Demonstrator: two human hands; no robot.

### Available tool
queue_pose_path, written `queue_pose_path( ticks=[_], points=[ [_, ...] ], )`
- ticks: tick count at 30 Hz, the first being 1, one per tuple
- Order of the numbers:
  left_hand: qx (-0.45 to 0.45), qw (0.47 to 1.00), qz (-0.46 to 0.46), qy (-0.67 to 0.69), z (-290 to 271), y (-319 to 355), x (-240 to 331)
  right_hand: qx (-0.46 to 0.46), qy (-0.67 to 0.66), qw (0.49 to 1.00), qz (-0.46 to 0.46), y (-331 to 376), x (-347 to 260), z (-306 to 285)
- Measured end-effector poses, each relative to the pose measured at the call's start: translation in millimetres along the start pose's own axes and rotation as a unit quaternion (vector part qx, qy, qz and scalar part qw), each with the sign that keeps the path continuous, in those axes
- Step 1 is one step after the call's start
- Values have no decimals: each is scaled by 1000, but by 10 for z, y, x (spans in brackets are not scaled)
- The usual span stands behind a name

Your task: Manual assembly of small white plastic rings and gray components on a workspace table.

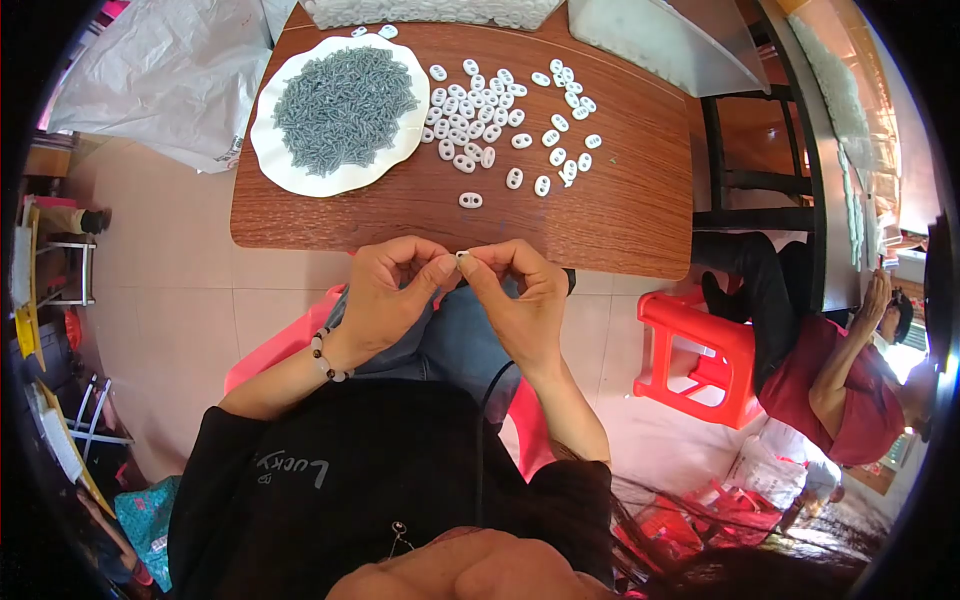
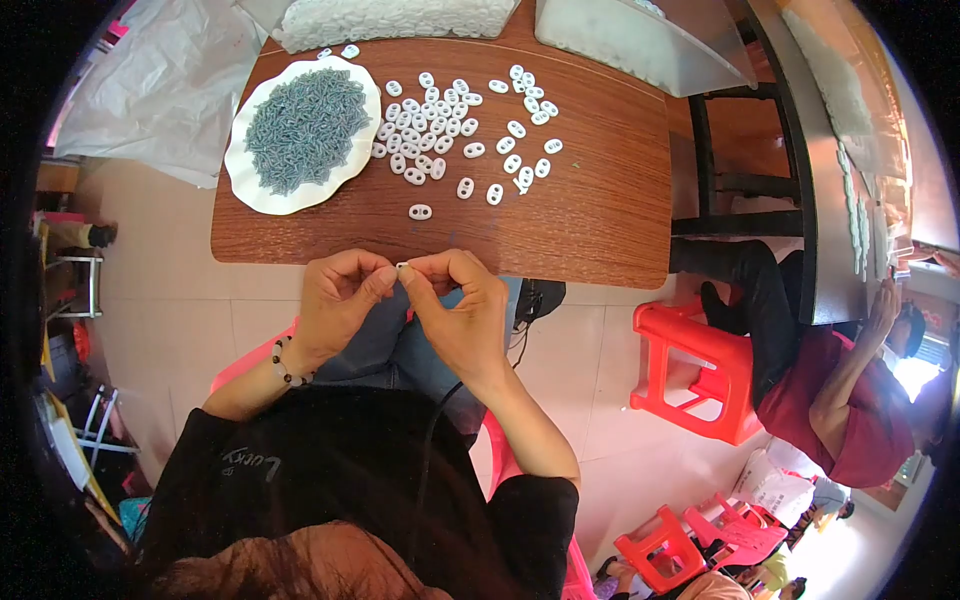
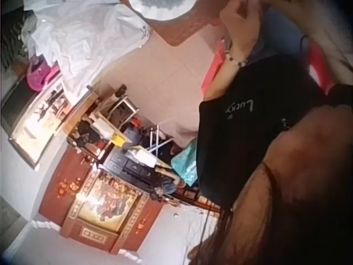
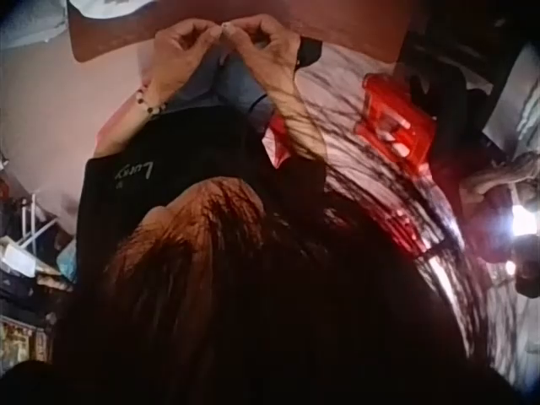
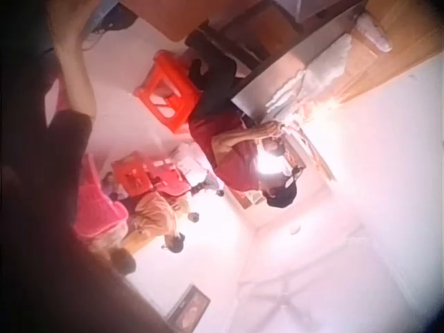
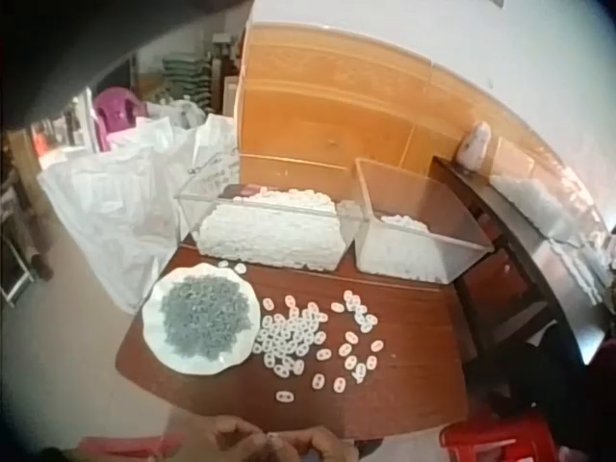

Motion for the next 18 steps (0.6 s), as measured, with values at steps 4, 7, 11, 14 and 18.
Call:
queue_pose_path(
  ticks=[4,7,11,14,18],
  points=[
    [-2,1000,-1,3,-24,2,35,-14,5,1000,1,-6,-12,-11],
    [-8,1000,12,-5,-28,5,43,-26,-4,1000,5,3,3,-22],
    [-5,999,8,-31,-19,7,29,-27,-23,999,15,7,32,-34],
    [2,1000,7,-29,-16,9,14,-39,-51,997,35,4,26,-32],
    [-9,1000,16,-13,-13,-9,12,-49,-58,996,47,0,33,-58]
  ],
)
Point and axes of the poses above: each hand's wrist, its own y-axis away from the middle knuckle, its own z-axis out of the palm, x = y × z, the point moved 1 cm from there along -y, towards the middle knuckle, and after that the axes turned 7 degrees about -x, right-handed, at the moved point
